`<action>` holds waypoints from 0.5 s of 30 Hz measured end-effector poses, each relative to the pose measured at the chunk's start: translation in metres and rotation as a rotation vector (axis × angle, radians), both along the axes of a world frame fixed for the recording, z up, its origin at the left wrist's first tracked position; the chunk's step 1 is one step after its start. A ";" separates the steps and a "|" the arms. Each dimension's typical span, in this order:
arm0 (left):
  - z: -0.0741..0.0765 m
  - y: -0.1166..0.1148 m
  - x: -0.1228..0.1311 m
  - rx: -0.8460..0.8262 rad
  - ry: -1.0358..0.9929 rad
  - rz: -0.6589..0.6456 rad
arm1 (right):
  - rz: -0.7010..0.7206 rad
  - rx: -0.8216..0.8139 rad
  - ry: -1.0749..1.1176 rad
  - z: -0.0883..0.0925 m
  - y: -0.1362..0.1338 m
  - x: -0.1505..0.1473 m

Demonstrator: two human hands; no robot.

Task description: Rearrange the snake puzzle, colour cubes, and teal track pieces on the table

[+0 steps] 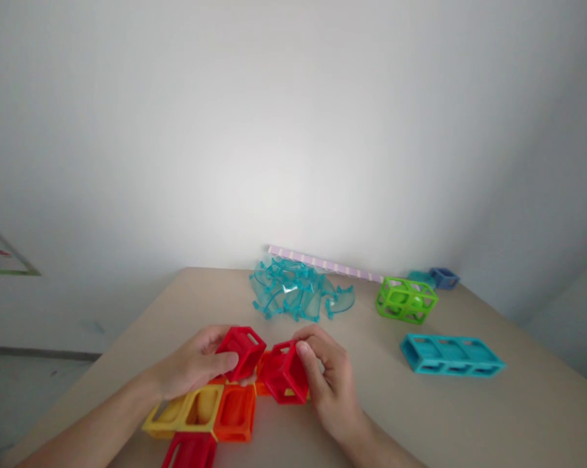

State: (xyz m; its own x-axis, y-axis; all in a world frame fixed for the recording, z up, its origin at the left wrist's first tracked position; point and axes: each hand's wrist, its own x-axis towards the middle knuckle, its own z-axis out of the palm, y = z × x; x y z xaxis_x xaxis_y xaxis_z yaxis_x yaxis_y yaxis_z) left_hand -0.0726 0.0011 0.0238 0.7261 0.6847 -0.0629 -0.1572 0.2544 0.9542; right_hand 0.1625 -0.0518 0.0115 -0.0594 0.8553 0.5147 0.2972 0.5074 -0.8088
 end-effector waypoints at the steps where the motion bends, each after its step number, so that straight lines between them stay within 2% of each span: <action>1: -0.002 0.001 0.002 -0.021 -0.003 0.043 | -0.049 0.031 0.000 0.000 0.000 0.000; 4: -0.004 0.001 0.004 -0.095 -0.011 0.116 | -0.146 0.138 -0.021 0.000 -0.001 0.001; 6: -0.003 0.002 0.004 -0.112 -0.020 0.117 | -0.155 0.195 -0.049 -0.001 0.000 0.000; 11: -0.001 0.003 0.005 -0.073 -0.122 0.044 | -0.038 0.241 -0.120 -0.006 0.001 -0.006; 15: -0.001 0.003 0.005 -0.085 -0.122 0.043 | 0.013 0.257 -0.195 -0.006 -0.003 -0.007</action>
State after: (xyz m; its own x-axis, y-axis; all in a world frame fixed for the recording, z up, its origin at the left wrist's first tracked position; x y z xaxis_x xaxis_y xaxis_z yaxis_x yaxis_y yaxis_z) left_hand -0.0671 0.0045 0.0226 0.7018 0.7115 -0.0353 -0.2830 0.3240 0.9027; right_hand 0.1551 -0.0547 0.0060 -0.1881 0.6976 0.6914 0.4267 0.6921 -0.5822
